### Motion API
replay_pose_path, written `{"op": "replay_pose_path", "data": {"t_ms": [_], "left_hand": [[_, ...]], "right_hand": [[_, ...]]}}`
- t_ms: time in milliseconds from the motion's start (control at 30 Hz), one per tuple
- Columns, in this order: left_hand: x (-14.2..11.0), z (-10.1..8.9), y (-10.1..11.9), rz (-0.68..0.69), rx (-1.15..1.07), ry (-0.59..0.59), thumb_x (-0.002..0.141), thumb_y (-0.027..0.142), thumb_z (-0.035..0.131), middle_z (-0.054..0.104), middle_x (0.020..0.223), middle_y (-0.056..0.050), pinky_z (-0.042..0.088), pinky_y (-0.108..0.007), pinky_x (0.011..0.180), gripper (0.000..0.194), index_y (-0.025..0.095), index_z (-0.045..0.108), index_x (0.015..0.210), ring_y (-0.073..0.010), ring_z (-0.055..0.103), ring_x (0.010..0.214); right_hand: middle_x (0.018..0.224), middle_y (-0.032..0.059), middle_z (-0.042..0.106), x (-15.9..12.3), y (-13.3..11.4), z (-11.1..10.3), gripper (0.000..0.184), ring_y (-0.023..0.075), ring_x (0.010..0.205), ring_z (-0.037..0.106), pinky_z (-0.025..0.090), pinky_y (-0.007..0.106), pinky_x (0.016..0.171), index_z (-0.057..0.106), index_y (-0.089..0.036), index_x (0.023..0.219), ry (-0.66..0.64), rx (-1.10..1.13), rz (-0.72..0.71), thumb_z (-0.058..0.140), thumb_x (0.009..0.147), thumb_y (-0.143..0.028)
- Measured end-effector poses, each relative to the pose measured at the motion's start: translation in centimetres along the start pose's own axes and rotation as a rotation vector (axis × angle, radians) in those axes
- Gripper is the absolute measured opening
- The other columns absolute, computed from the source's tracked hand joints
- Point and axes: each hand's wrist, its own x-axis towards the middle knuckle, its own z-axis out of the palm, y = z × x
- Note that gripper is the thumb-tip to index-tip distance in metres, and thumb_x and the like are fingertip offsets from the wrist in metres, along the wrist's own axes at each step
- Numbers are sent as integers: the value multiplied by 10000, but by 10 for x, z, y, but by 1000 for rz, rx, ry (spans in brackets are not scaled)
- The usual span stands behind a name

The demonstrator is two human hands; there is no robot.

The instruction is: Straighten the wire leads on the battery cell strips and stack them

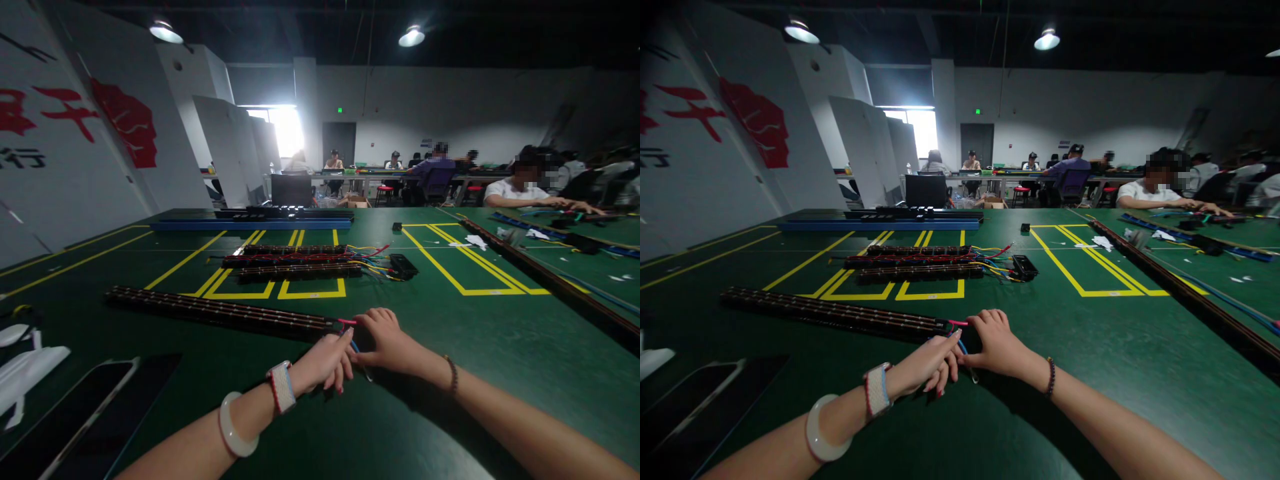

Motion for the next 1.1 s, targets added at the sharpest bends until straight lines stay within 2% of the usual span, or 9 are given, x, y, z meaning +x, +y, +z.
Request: {"op": "replay_pose_path", "data": {"t_ms": [167,267,367,467,600,667,800,933,1100], "left_hand": [[-4,2,5,20,-93,-16,897,562,316,603,688,-58,323,-168,328,528,99,409,1135,-111,537,401],[-4,5,4,67,-163,-18,903,523,345,608,761,-64,360,-182,348,482,112,406,1148,-101,536,410],[-1,9,0,78,-255,6,911,504,352,548,634,-7,343,-172,358,457,111,424,1133,-85,495,387],[1,13,-2,52,-373,55,931,481,330,476,548,38,312,-157,368,427,125,403,1155,-79,476,386],[3,16,-1,58,-464,67,899,540,381,535,637,9,289,-158,366,462,137,404,1123,-83,520,448],[4,17,-3,73,-451,66,855,604,417,532,608,14,277,-160,366,528,135,414,1097,-84,507,441],[10,18,-11,85,-369,95,798,686,418,437,456,58,215,-161,356,572,142,442,972,-63,387,358],[14,18,-16,102,-429,125,764,686,474,391,442,80,186,-166,355,538,162,415,873,-47,339,351],[17,16,-17,151,-465,116,764,659,498,362,420,87,175,-176,362,502,169,391,788,-40,312,331]], "right_hand": [[860,36,583,5,0,-2,287,158,846,502,311,335,864,641,-204,961,67,-11,15,682,753,-397],[763,33,573,6,-1,0,161,137,765,486,307,302,787,674,-211,938,122,-93,-60,644,807,-300],[706,24,550,6,-2,2,135,135,710,440,300,294,731,678,-228,949,210,-211,-182,580,860,-255],[711,28,537,5,-3,2,165,143,705,417,312,305,738,667,-194,891,290,-343,-312,508,904,-237],[767,53,537,3,-7,3,181,154,732,421,339,330,782,644,-130,907,298,-490,-425,467,908,-163],[790,61,535,1,-11,5,168,161,739,419,355,333,781,638,-117,896,280,-522,-453,472,891,-136],[813,72,524,-3,-17,8,153,177,753,420,369,339,776,625,-118,868,219,-542,-463,474,862,-93],[841,78,525,-5,-21,6,143,181,777,416,362,346,805,617,-125,906,148,-505,-447,488,848,-105],[845,82,520,-9,-29,1,221,182,810,403,350,334,793,611,-116,988,121,-238,-277,535,838,-261]]}}
